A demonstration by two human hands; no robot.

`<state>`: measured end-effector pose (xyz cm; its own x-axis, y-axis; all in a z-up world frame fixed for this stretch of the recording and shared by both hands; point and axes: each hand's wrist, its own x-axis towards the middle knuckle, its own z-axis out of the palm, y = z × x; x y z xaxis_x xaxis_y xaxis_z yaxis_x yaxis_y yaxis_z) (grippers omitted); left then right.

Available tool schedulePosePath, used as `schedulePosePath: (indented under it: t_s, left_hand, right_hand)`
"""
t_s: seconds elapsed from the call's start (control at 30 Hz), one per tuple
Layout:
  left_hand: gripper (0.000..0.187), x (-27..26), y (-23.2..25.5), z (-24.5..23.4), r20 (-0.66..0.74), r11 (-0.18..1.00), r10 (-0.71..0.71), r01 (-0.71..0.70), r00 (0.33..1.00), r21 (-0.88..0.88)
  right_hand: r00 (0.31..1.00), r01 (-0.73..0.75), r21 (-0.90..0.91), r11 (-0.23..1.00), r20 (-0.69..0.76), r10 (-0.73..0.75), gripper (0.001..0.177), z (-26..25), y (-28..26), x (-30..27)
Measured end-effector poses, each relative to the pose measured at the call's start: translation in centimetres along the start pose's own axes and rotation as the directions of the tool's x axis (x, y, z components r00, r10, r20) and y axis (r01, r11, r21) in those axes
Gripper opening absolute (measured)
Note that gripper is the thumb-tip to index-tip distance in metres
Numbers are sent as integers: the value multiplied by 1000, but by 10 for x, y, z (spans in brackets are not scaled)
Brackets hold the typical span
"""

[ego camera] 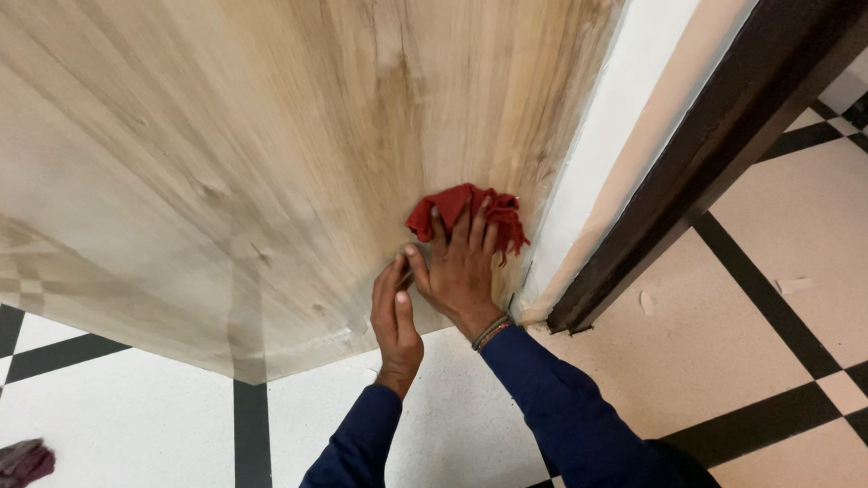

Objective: The person wipes a light-colored wooden door with a red cloth. They spray the cloth with a cleaning solution from a spray bottle and continue wiping the door surface and edges.

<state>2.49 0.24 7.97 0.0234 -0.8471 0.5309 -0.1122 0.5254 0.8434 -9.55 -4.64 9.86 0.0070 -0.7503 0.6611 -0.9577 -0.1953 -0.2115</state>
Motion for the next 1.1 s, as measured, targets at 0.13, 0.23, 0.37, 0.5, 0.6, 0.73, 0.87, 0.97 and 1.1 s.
schedulePosePath:
  t_s: [0.13, 0.23, 0.37, 0.5, 0.6, 0.73, 0.87, 0.97, 1.1]
  left_hand:
    - [55, 9, 13, -1, -27, 998, 58, -58, 998, -15]
    - [58, 16, 26, -2, -54, 995, 89, -92, 995, -39]
    - [61, 27, 44, -3, -81, 991, 92, -100, 992, -94]
    - [65, 36, 61, -7, -59, 987, 108, -114, 992, -110]
    - [66, 41, 72, -9, -55, 987, 106, -112, 993, -118]
    - [68, 47, 86, -11, -66, 985, 133, -139, 989, -100]
    - [72, 54, 96, -13, -54, 992, 97, -101, 994, -75]
    - [74, 57, 105, -13, -41, 992, 80, -84, 996, -91]
    - [77, 58, 114, -11, -19, 990, 72, -73, 997, -122]
  right_hand:
    - [998, 57, -17, 998, -29, -57, 68, -18, -3, 14]
    - [998, 68, -19, 998, -14, -68, 66, -30, -5, 22]
    - [994, 101, -20, 995, -37, -102, 64, -38, -5, 26]
    - [993, 115, -25, 993, -29, -116, 60, -44, -2, 30]
    - [992, 116, 5, 993, -48, -115, 59, -48, -4, 33]
    - [993, 109, 0, 994, -43, -109, 56, -57, -8, 41]
    - [992, 109, 21, 994, -71, -107, 51, -66, -12, 50]
    - [991, 107, 33, 994, -84, -104, 48, -75, -15, 57]
    - [991, 108, 36, 993, -86, -105, 45, -86, -16, 67]
